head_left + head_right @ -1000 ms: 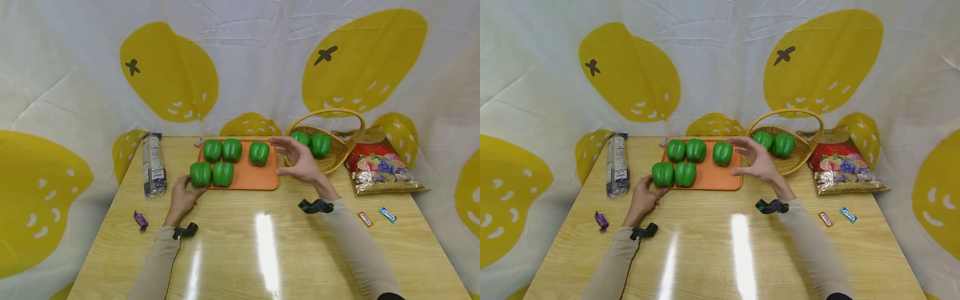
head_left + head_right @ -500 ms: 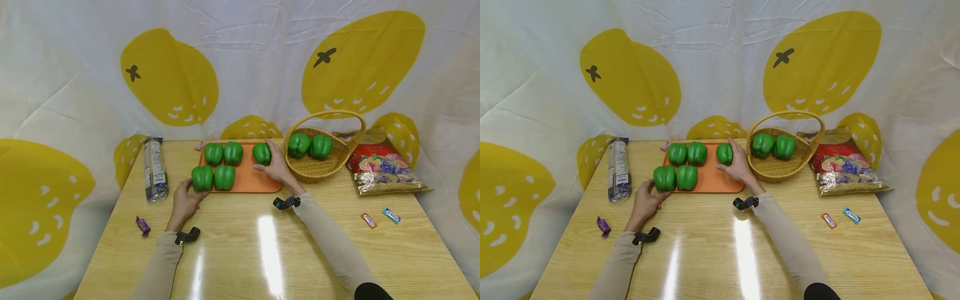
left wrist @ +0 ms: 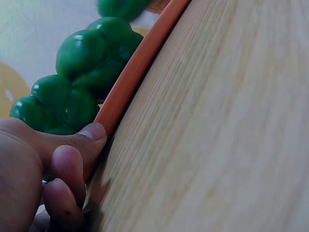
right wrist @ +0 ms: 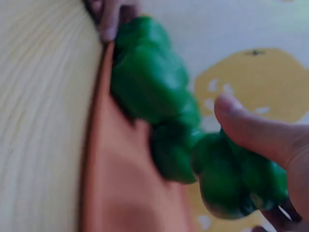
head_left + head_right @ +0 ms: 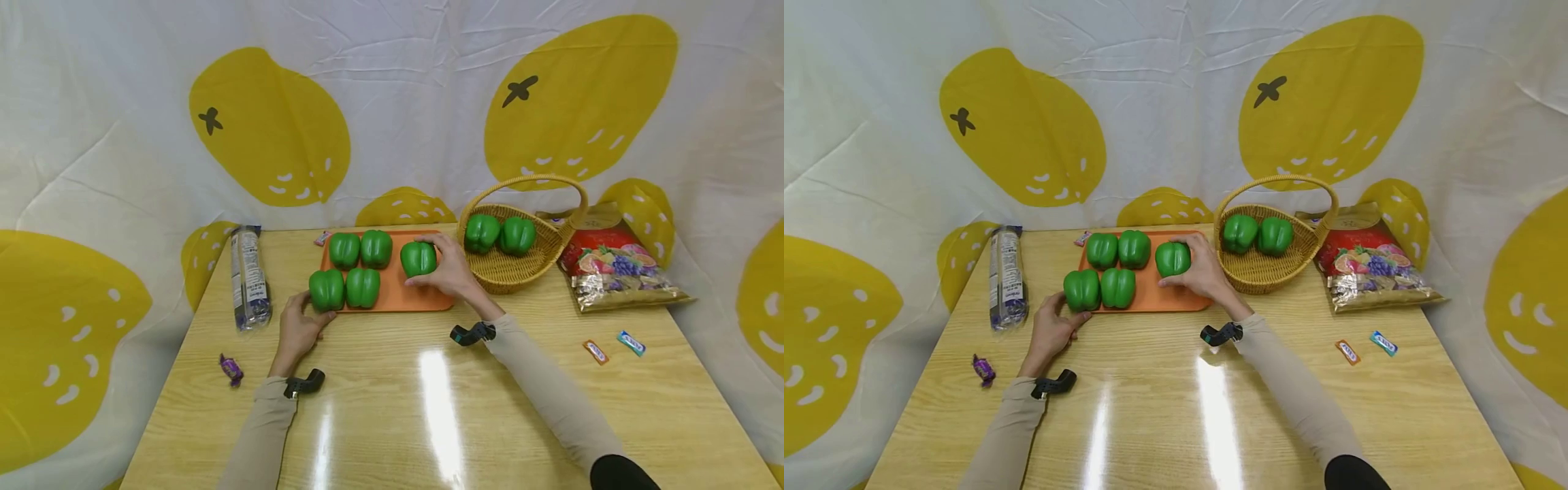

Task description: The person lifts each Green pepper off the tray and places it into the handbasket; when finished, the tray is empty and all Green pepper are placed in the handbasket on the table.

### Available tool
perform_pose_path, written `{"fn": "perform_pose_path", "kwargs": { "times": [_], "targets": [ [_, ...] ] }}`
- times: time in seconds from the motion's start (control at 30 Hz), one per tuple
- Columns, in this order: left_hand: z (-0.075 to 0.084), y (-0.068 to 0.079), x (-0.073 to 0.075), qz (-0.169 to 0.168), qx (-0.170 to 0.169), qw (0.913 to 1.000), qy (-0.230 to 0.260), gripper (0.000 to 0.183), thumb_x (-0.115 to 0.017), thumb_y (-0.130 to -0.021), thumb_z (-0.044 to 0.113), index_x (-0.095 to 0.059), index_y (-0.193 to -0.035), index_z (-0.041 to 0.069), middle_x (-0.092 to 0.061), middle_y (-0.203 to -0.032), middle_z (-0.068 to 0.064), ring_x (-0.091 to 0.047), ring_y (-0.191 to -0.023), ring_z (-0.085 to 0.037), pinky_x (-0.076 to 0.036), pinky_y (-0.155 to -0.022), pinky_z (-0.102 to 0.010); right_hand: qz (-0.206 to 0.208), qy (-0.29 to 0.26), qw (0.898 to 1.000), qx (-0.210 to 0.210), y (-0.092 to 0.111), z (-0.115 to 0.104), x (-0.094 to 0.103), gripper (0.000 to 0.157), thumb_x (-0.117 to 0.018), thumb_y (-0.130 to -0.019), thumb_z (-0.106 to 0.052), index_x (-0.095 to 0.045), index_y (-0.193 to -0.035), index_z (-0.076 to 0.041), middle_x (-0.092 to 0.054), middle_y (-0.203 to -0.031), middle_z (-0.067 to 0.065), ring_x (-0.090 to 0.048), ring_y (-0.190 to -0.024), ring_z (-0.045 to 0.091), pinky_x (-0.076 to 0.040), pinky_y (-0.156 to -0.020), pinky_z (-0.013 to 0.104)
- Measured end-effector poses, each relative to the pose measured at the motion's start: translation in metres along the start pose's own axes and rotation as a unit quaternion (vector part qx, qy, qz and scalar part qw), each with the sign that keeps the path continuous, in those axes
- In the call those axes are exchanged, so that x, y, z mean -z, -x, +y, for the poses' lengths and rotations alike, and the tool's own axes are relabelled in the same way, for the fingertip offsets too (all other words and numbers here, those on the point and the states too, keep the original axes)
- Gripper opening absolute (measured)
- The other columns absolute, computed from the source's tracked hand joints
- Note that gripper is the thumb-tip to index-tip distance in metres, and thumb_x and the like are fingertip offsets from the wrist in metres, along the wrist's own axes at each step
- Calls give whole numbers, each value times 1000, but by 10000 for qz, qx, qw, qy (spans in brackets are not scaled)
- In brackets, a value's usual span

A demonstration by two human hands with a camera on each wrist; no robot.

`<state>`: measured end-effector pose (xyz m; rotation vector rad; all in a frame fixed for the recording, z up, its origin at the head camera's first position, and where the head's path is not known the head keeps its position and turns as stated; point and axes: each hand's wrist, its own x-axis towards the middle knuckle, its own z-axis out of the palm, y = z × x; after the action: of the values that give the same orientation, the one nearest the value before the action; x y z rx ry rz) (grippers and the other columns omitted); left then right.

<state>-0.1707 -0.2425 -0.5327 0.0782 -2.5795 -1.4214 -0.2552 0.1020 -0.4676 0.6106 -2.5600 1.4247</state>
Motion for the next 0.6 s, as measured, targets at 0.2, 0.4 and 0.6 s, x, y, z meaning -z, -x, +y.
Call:
{"fn": "perform_pose_path", "kwargs": {
  "times": [0.2,0.4,0.6],
  "targets": [
    [-1,-1,0,-34,25,10000,-45,72,-88,-76,24,-55,-135,0,-54,-121,-18,-58,-46,-18,-53,-73,-28,-299,-1002,9867,1241,14,-37,59,88,-101,-47,-13,-63,-126,-10,-60,-123,7,-60,-113,21,-54,-100,35],
    [-1,-2,-1,-76,48,9999,-106,72,-88,-76,25,-55,-135,1,-54,-121,-17,-59,-45,-19,-54,-72,-27,27,-1269,9807,1486,32,-48,121,93,-95,-36,14,-61,-123,7,-60,-120,18,-61,-110,15,-53,-95,22],
    [-1,-1,-1,19,-24,9998,-177,71,-88,-76,24,-56,-134,0,-55,-120,-18,-63,-71,-31,-49,-95,-36,434,-947,9910,841,37,-23,146,89,-91,-42,19,-59,-124,9,-58,-124,17,-60,-107,11,-53,-91,20]
  ]
}}
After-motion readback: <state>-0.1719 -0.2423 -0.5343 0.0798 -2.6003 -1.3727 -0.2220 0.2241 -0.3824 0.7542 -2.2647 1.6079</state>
